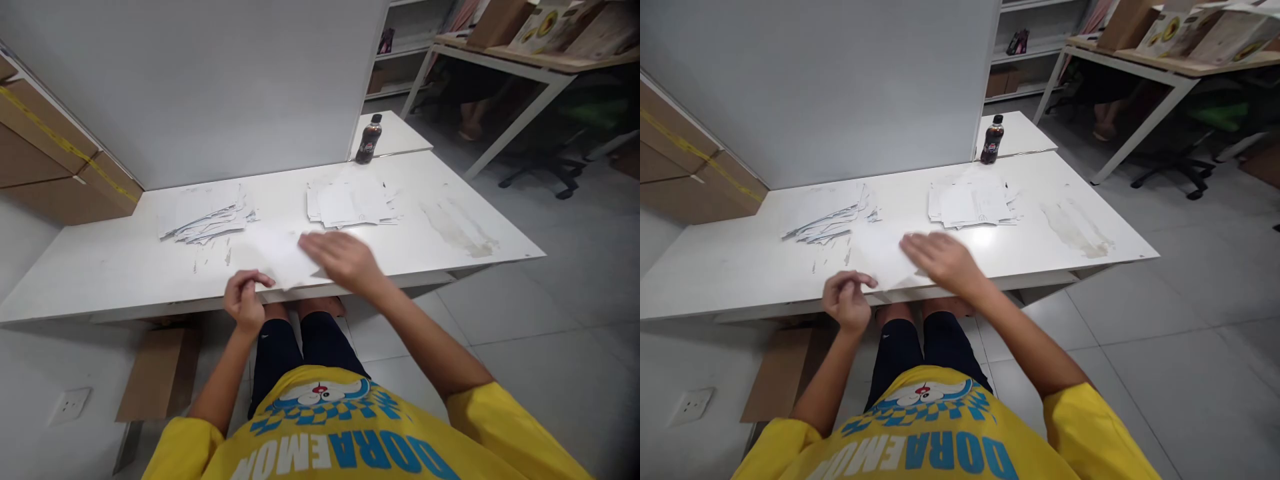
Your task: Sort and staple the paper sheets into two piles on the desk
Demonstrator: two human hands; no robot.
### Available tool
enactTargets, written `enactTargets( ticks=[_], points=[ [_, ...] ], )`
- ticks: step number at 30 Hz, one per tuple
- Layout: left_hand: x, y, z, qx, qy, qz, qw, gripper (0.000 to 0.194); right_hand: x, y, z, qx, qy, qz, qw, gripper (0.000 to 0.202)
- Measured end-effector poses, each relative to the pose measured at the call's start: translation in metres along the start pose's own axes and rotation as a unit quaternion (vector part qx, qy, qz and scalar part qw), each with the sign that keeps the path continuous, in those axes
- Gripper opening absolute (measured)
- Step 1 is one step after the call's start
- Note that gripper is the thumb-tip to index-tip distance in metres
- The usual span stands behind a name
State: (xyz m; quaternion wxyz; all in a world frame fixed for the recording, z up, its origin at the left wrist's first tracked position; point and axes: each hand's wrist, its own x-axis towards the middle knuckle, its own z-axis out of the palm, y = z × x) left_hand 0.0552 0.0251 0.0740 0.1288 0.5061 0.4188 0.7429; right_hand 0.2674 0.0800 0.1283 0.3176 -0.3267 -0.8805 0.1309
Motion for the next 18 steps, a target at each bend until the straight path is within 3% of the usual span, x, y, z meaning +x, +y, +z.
enactTargets(
  ticks=[2, 5, 7, 9, 11, 12, 15, 18],
  points=[
    [0.037, -0.024, -0.009, 0.105, -0.080, 0.042, 0.990, 0.025, 0.022, 0.027, -0.024, -0.044, 0.090, 0.074, 0.992, 0.037],
    [0.081, -0.071, -0.032, 0.319, -0.181, 0.066, 0.928, 0.028, 0.042, 0.076, -0.036, -0.103, 0.148, 0.135, 0.974, 0.032],
    [0.104, -0.098, -0.052, 0.413, -0.181, 0.036, 0.892, 0.033, 0.045, 0.113, -0.023, -0.115, 0.139, 0.138, 0.974, 0.034],
    [0.127, -0.119, -0.071, 0.472, -0.137, -0.004, 0.871, 0.038, 0.042, 0.149, 0.003, -0.116, 0.122, 0.137, 0.976, 0.040],
    [0.154, -0.134, -0.085, 0.508, -0.121, -0.025, 0.852, 0.040, 0.037, 0.180, 0.032, -0.104, 0.087, 0.199, 0.971, 0.044],
    [0.167, -0.141, -0.088, 0.521, -0.140, -0.027, 0.841, 0.042, 0.034, 0.191, 0.045, -0.100, 0.077, 0.210, 0.969, 0.045],
    [0.205, -0.165, -0.088, 0.554, -0.246, -0.036, 0.794, 0.053, 0.021, 0.206, 0.071, -0.093, 0.058, 0.229, 0.967, 0.050],
    [0.226, -0.191, -0.082, 0.577, -0.311, -0.080, 0.751, 0.070, -0.002, 0.193, 0.078, -0.084, 0.073, 0.225, 0.968, 0.057]
  ],
)
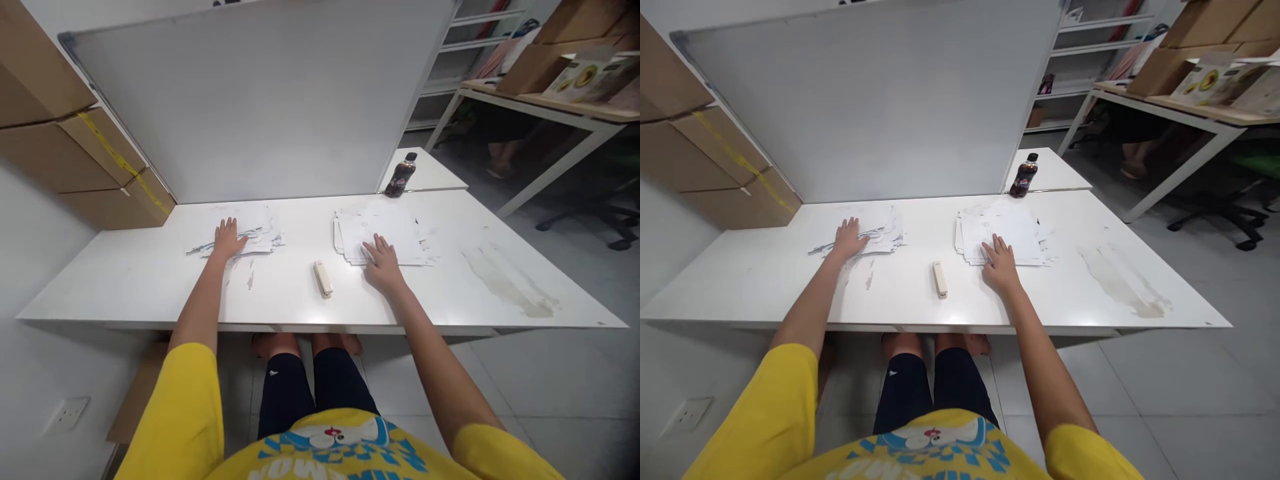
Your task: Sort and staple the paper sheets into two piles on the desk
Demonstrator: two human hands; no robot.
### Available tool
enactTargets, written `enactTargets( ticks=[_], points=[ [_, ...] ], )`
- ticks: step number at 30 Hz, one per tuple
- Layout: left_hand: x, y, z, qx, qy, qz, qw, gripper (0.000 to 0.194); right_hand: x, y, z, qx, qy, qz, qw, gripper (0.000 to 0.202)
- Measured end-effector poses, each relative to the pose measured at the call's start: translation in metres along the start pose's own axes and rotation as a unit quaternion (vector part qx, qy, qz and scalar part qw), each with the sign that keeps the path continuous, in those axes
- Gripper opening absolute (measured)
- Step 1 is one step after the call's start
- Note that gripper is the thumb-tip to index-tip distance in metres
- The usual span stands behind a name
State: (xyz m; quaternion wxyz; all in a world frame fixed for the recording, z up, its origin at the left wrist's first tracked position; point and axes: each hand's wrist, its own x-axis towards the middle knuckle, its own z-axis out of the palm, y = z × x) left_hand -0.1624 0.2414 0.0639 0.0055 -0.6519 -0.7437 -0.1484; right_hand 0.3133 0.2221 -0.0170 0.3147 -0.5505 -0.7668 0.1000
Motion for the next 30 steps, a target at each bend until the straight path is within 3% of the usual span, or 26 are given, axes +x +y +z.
enactTargets(
  ticks=[3, 7, 9, 11, 14, 16, 20, 22, 26, 30],
  points=[
    [0.007, -0.006, 0.014, -0.012, 0.021, -0.010, 1.000, 0.057, -0.035, -0.011, -0.009, 0.037, 0.008, -0.014, 0.999, 0.056],
    [-0.015, -0.006, 0.023, -0.026, 0.089, -0.009, 0.996, 0.044, -0.062, -0.026, -0.022, 0.074, 0.008, -0.003, 0.997, 0.046],
    [-0.037, 0.005, 0.023, -0.028, 0.115, 0.034, 0.992, 0.047, -0.066, -0.034, -0.027, 0.096, 0.025, 0.004, 0.995, 0.038],
    [-0.067, 0.023, 0.024, -0.030, 0.137, 0.118, 0.983, 0.052, -0.072, -0.045, -0.030, 0.125, 0.050, 0.018, 0.991, 0.030],
    [-0.118, 0.059, 0.030, -0.026, 0.113, 0.225, 0.968, 0.056, -0.092, -0.075, -0.028, 0.217, 0.093, 0.081, 0.968, 0.024],
    [-0.149, 0.079, 0.033, -0.016, 0.064, 0.242, 0.968, 0.057, -0.111, -0.105, -0.019, 0.325, 0.060, 0.148, 0.932, 0.024],
    [-0.183, 0.093, 0.025, -0.008, -0.020, 0.229, 0.973, 0.063, -0.146, -0.160, 0.004, 0.526, -0.224, 0.222, 0.790, 0.042],
    [-0.191, 0.090, 0.013, -0.014, -0.015, 0.232, 0.973, 0.063, -0.157, -0.173, 0.010, 0.558, -0.301, 0.242, 0.735, 0.052],
    [-0.216, 0.092, -0.009, -0.020, 0.067, 0.275, 0.959, 0.054, -0.158, -0.175, 0.000, 0.619, -0.312, 0.255, 0.675, 0.057],
    [-0.251, 0.117, -0.006, 0.017, 0.104, 0.399, 0.911, 0.038, -0.145, -0.183, -0.015, 0.685, -0.239, 0.257, 0.639, 0.058]
  ],
)
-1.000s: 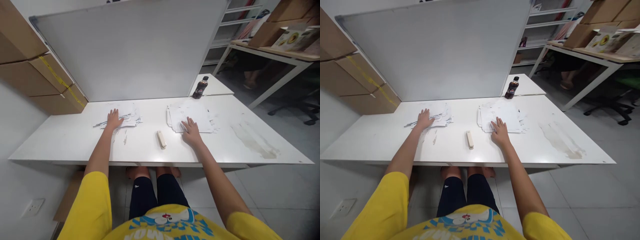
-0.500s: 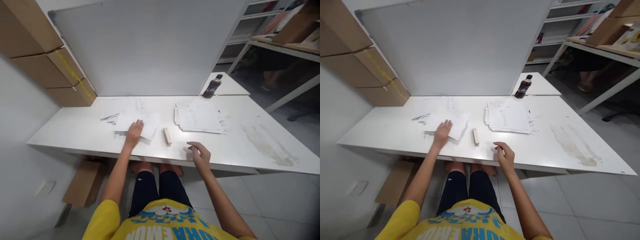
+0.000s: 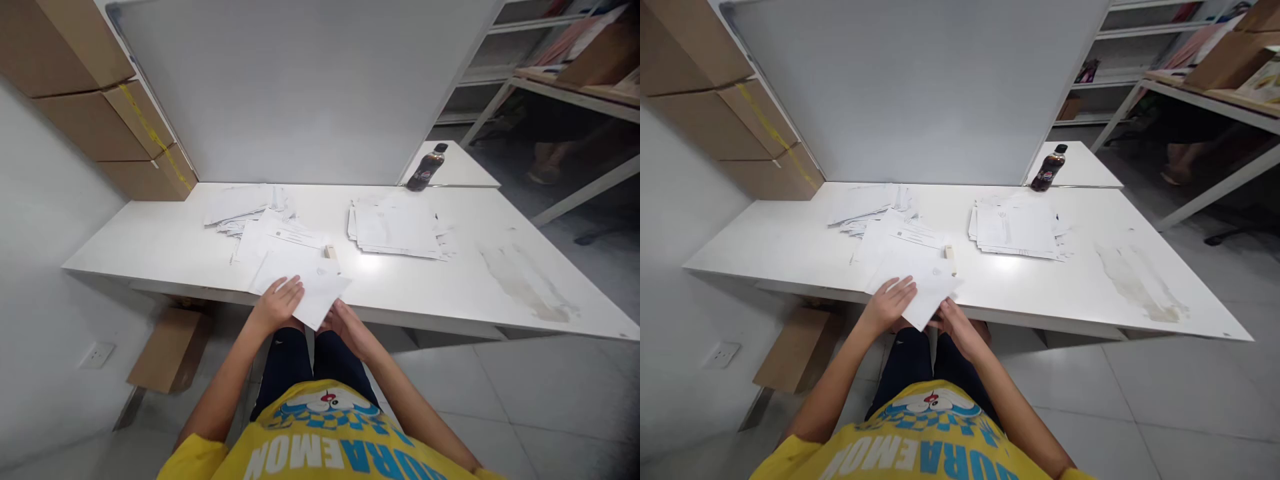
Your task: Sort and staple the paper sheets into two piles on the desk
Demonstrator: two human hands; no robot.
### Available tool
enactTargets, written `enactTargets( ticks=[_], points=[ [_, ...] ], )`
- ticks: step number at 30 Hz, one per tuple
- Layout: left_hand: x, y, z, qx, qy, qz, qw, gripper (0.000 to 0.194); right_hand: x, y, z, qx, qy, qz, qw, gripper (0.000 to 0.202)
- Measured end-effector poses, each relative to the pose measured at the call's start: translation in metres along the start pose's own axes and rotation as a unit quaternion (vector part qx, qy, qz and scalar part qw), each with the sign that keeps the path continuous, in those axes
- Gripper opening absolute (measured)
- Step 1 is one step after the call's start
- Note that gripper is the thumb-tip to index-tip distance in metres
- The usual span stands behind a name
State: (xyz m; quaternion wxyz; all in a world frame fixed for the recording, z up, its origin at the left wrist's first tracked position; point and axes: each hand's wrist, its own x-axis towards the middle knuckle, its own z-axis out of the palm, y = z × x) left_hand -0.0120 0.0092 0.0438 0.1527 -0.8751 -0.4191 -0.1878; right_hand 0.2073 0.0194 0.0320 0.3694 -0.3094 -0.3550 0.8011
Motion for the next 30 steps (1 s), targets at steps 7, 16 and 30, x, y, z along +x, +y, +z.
enactTargets(
  ticks=[7, 16, 30],
  points=[
    [-0.005, 0.035, 0.021, -0.014, -0.035, 0.016, 0.999, 0.052, 0.006, -0.003, -0.013, -0.072, 0.214, -0.023, 0.974, 0.051],
    [0.047, 0.023, 0.054, -0.326, 0.224, -0.403, 0.825, 0.089, 0.007, -0.055, -0.070, -0.314, 0.251, -0.256, 0.879, 0.031],
    [0.025, 0.051, 0.049, -0.240, 0.236, -0.396, 0.854, 0.035, -0.022, -0.051, -0.089, -0.350, 0.287, -0.171, 0.875, 0.031]
  ],
)
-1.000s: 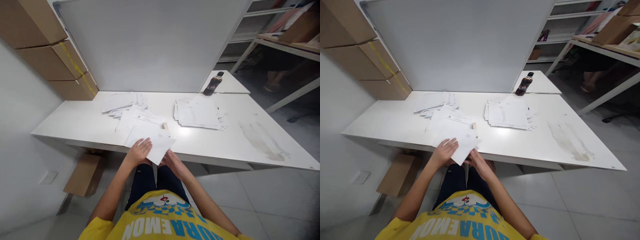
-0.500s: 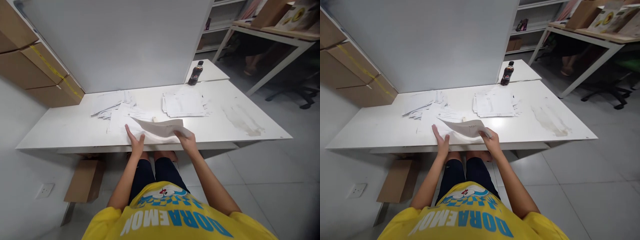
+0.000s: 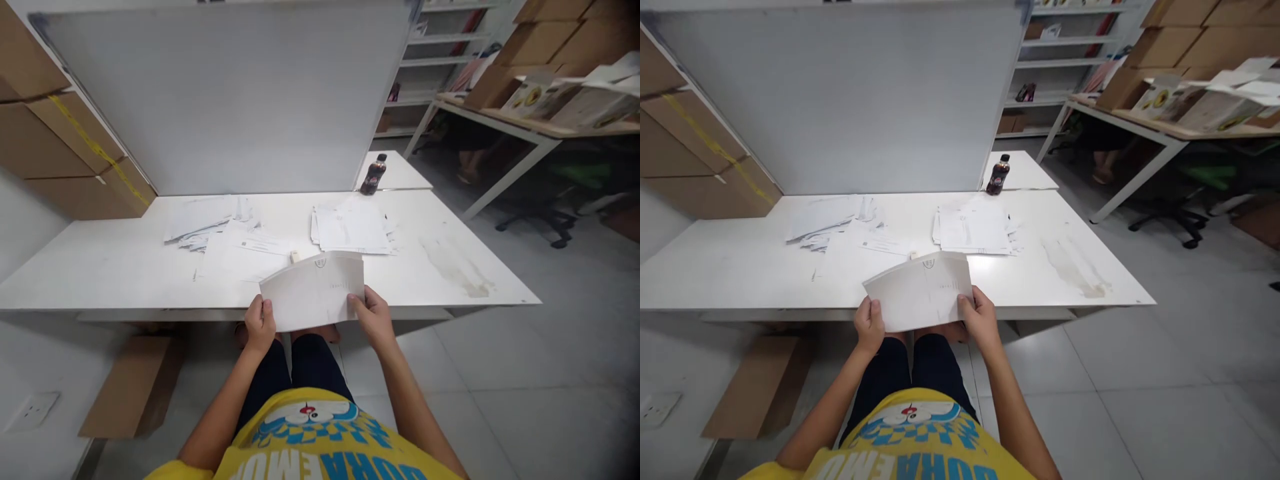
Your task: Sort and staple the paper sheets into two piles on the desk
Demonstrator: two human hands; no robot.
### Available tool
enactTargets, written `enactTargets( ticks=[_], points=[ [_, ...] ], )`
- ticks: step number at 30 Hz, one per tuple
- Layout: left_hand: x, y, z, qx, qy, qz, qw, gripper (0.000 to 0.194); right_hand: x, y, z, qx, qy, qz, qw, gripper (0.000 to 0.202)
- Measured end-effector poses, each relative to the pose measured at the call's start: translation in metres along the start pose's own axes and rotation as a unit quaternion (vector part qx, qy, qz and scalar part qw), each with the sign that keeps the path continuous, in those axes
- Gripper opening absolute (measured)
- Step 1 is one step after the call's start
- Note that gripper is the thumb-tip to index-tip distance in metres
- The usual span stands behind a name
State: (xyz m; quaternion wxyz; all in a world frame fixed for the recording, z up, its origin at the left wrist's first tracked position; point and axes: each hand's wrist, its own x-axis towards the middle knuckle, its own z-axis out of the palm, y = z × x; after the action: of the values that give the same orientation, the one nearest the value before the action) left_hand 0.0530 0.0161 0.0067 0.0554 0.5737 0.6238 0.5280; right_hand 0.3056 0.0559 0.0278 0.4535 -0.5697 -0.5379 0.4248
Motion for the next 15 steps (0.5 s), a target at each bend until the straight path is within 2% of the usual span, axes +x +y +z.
enactTargets(
  ticks=[2, 5, 7, 9, 12, 15],
  points=[
    [-0.004, 0.005, -0.004, 0.007, -0.025, -0.049, 0.998, 0.033, -0.003, 0.002, -0.017, -0.069, -0.031, 0.047, 0.996, 0.028],
    [0.002, 0.012, 0.001, 0.008, -0.125, -0.133, 0.983, 0.033, -0.001, 0.010, -0.035, -0.120, -0.027, 0.103, 0.987, 0.032],
    [0.009, 0.017, 0.007, 0.028, -0.213, -0.144, 0.966, 0.040, 0.002, 0.013, -0.043, -0.119, -0.025, 0.124, 0.985, 0.036],
    [0.015, 0.025, 0.013, 0.073, -0.266, -0.119, 0.954, 0.042, 0.003, 0.013, -0.047, -0.134, -0.024, 0.137, 0.981, 0.037],
    [0.016, 0.038, 0.019, 0.134, -0.279, -0.096, 0.946, 0.043, 0.000, 0.012, -0.052, -0.179, -0.013, 0.147, 0.973, 0.036],
    [0.011, 0.045, 0.024, 0.149, -0.273, -0.119, 0.943, 0.047, -0.004, 0.016, -0.055, -0.158, -0.023, 0.163, 0.974, 0.035]
  ],
)
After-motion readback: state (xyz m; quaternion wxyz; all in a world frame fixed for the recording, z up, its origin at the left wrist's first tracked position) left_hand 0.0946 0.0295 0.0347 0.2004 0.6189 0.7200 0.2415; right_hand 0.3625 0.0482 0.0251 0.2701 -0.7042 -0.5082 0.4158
